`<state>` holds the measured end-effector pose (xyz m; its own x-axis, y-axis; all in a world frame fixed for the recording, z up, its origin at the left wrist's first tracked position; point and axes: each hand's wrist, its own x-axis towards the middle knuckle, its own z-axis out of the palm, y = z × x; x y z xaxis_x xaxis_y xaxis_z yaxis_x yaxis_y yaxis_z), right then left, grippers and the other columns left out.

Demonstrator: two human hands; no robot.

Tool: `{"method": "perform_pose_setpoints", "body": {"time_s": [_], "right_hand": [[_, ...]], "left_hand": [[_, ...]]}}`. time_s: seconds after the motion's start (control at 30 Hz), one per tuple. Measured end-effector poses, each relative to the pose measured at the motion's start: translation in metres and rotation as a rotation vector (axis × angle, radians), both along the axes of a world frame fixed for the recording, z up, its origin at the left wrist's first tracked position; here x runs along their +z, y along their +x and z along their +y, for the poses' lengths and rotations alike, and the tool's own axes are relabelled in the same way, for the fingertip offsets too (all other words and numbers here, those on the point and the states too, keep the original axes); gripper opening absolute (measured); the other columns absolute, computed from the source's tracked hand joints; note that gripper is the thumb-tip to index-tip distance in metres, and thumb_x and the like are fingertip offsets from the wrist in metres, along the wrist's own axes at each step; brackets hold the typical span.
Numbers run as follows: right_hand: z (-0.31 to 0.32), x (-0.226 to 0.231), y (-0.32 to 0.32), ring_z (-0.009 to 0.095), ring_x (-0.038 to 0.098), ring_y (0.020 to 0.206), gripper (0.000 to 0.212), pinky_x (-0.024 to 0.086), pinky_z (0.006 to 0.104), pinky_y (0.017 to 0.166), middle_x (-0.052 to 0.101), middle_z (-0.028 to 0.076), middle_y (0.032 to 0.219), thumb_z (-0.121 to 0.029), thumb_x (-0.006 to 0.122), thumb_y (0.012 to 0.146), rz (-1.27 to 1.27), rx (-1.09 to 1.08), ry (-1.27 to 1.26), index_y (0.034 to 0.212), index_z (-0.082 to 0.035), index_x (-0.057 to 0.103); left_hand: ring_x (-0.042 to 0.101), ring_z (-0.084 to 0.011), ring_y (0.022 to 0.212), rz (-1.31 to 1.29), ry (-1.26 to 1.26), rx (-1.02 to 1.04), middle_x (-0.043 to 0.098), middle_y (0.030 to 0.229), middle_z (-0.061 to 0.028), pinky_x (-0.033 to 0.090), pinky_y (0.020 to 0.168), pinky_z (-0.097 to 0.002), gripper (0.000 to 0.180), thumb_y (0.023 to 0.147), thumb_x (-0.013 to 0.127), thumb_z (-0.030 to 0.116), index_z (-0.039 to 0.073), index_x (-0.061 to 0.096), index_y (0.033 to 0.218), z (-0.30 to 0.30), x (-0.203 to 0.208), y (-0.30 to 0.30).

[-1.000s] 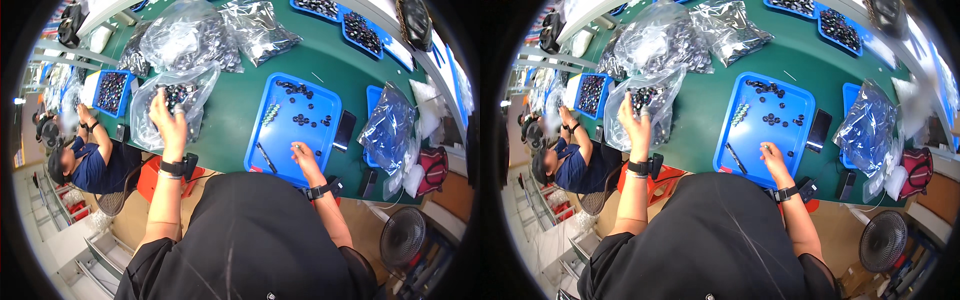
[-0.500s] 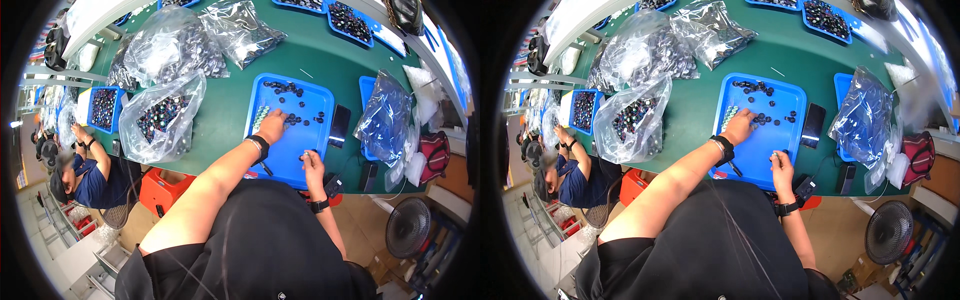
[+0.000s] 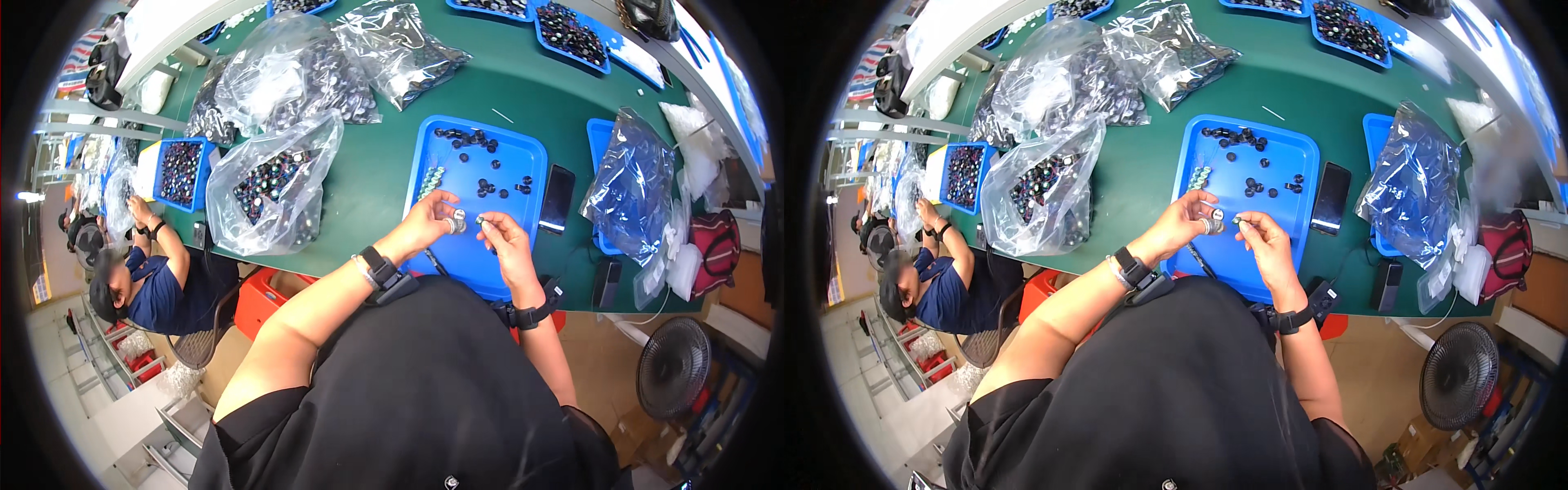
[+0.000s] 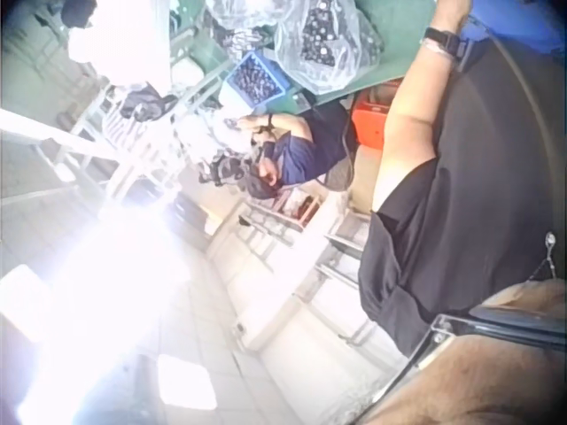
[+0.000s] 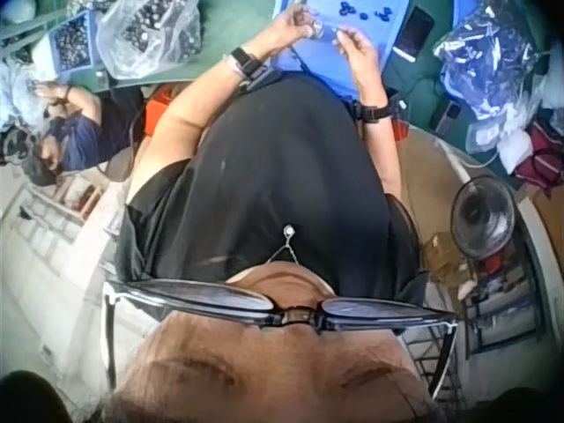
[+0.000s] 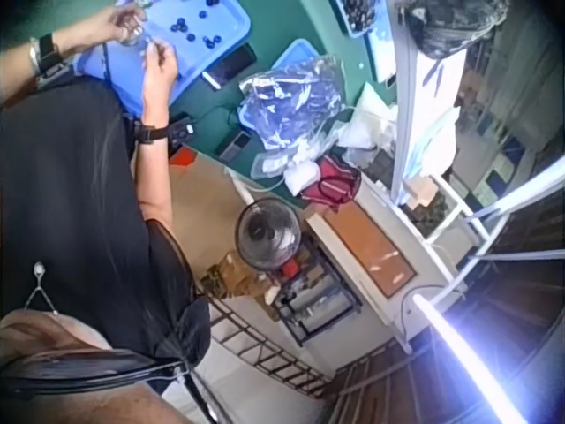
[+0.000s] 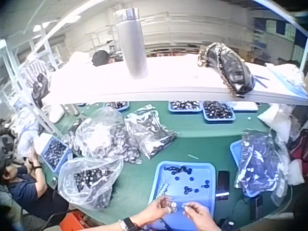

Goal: The person sits at a green workbench and assembles small electronic components by hand. They pick up cylindrical parts and small black circular pieces from a blue tray, fit them together, and place the assembled units back on the tray. The process is repetitive, involving picking, aligning, and joining components one by one.

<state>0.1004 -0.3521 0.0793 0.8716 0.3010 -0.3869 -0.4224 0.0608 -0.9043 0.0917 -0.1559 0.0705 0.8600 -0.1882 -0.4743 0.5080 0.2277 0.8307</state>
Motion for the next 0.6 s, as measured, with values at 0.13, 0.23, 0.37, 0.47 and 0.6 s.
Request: {"method": "perform_pose_setpoints", "body": {"time_s": [0.13,0.23,0.37,0.47,0.6], "right_hand": [[0.009,0.006,0.001,0.006,0.054,0.073,0.016,0.041,0.02,0.061,0.061,0.0,0.081,-0.014,0.06,0.091,-0.06,0.131,-0.108,0.104,-0.005,0.064],[0.017,0.012,-0.002,0.006,0.055,0.074,0.015,0.043,0.0204,0.062,0.061,0.0,0.082,-0.013,0.059,0.091,-0.088,0.197,-0.138,0.103,-0.006,0.064],[0.025,0.014,-0.007,0.007,0.055,0.075,0.013,0.046,0.0217,0.066,0.061,0.0,0.083,-0.008,0.059,0.091,-0.12,0.246,-0.074,0.102,-0.004,0.063],[0.029,0.014,-0.009,0.007,0.055,0.074,0.014,0.047,0.0218,0.068,0.061,0.0,0.083,-0.006,0.059,0.09,-0.13,0.268,-0.09,0.103,-0.003,0.062],[0.032,0.015,-0.01,0.006,0.054,0.072,0.012,0.046,0.0212,0.066,0.059,-0.001,0.081,-0.006,0.06,0.09,-0.116,0.267,-0.08,0.101,-0.003,0.06]], "left_hand": [[0.062,-0.0153,0.093,0.009,0.023,-0.028,0.061,0.098,-0.0077,0.05,0.085,-0.0286,0.036,0.08,0.061,-0.005,-0.004,0.054,0.116,0.011,0.018,-0.016],[0.062,-0.0142,0.092,-0.004,0.015,-0.066,0.062,0.102,-0.0092,0.05,0.086,-0.0278,0.038,0.082,0.057,-0.004,-0.005,0.054,0.12,0.021,0.028,-0.022],[0.062,-0.0134,0.093,0.026,0.009,-0.112,0.064,0.104,-0.0102,0.048,0.088,-0.0266,0.041,0.083,0.053,-0.003,-0.005,0.053,0.124,0.026,0.039,-0.028],[0.062,-0.0132,0.093,0.007,-0.001,-0.116,0.065,0.103,-0.01,0.048,0.088,-0.0265,0.041,0.084,0.052,-0.004,-0.005,0.052,0.125,0.025,0.037,-0.033],[0.062,-0.0131,0.095,-0.031,0.024,-0.114,0.064,0.105,-0.0107,0.048,0.089,-0.027,0.042,0.084,0.051,-0.004,-0.006,0.051,0.126,0.024,0.029,-0.036]]}}
